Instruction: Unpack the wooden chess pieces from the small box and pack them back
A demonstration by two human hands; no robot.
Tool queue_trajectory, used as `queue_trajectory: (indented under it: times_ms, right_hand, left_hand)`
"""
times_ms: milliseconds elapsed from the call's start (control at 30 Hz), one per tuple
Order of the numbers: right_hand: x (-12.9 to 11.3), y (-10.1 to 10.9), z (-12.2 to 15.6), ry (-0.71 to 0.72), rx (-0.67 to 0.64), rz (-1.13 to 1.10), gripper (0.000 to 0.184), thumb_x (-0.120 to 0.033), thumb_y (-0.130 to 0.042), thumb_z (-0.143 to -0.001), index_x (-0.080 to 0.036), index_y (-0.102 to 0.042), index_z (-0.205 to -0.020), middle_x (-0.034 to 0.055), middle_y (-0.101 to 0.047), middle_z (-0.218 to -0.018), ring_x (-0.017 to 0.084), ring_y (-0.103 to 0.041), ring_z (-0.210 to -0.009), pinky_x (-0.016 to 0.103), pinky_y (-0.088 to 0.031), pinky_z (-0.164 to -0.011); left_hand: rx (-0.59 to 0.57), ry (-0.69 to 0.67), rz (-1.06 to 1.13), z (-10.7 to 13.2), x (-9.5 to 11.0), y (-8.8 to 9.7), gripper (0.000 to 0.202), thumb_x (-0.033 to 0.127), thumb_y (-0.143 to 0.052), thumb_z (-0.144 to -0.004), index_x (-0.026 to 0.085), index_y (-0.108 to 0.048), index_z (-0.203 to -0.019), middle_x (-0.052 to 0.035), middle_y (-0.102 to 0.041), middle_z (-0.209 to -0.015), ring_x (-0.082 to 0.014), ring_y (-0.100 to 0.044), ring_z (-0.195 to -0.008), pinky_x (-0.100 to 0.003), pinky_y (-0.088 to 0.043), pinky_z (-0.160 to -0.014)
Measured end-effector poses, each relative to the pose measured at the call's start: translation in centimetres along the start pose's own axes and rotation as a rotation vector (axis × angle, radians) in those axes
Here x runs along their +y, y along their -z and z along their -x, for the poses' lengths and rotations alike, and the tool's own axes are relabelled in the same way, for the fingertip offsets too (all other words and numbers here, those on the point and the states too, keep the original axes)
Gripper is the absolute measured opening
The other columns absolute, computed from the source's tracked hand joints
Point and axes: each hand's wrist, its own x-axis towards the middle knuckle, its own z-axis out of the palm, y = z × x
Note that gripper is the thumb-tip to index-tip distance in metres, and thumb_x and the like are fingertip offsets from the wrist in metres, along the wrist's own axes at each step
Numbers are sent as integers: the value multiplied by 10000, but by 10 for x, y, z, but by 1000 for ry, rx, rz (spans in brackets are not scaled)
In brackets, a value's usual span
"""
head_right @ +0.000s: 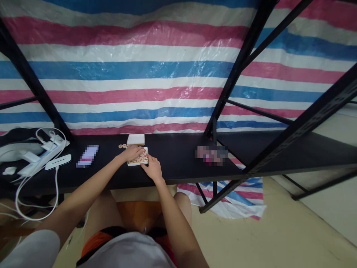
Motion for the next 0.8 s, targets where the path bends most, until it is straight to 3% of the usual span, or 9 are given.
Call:
queue_trajectory:
  times_ms: [100,200,267,367,500,800]
  right_hand:
    - [2,-2,-1,5,2,-18,588,-460,-540,-835,-183,-416,-1339,96,-545,-1262,245,-472,-1156,345,-355,-948]
    - [3,-3,-2,10,12,-18,633,-482,-545,-822,-186,-394,-1360,105,-476,-1342,246,-443,-1195,352,-342,-972]
    - [4,-4,-2,12,3,-1,674,-509,-548,-813,-183,-377,-1378,112,-442,-1375,256,-421,-1218,364,-338,-980]
    - [3,-4,-1,27,-27,35,702,-519,-541,-818,-168,-357,-1397,118,-442,-1380,269,-406,-1230,377,-340,-975]
    - [1,-3,-1,45,-50,80,703,-513,-529,-832,-167,-337,-1412,125,-447,-1382,272,-400,-1234,375,-340,-968]
    - [2,-4,1,75,-63,121,736,-514,-482,-858,-152,-244,-1453,147,-410,-1413,283,-384,-1244,393,-326,-968]
  left_hand:
    - [161,62,58,11,-6,8,438,414,-291,-942,185,-634,-1088,-84,-657,-1091,-216,-560,-1053,-333,-376,-956]
    - [378,250,176,33,-14,8,467,400,-249,-956,160,-624,-1096,-94,-635,-1134,-209,-540,-1088,-335,-378,-977]
    - [451,371,264,48,-18,0,466,388,-238,-961,157,-610,-1119,-100,-610,-1189,-204,-531,-1122,-328,-384,-986]
    - [457,492,381,62,-20,-17,463,391,-257,-960,145,-573,-1190,-117,-568,-1271,-208,-498,-1199,-330,-362,-1023]
    - [419,500,499,65,-11,-33,481,415,-309,-943,128,-527,-1262,-128,-505,-1357,-236,-437,-1275,-361,-318,-1067]
    - [393,419,460,70,6,-36,468,417,-330,-932,167,-519,-1279,-107,-488,-1378,-233,-431,-1284,-366,-308,-1084]
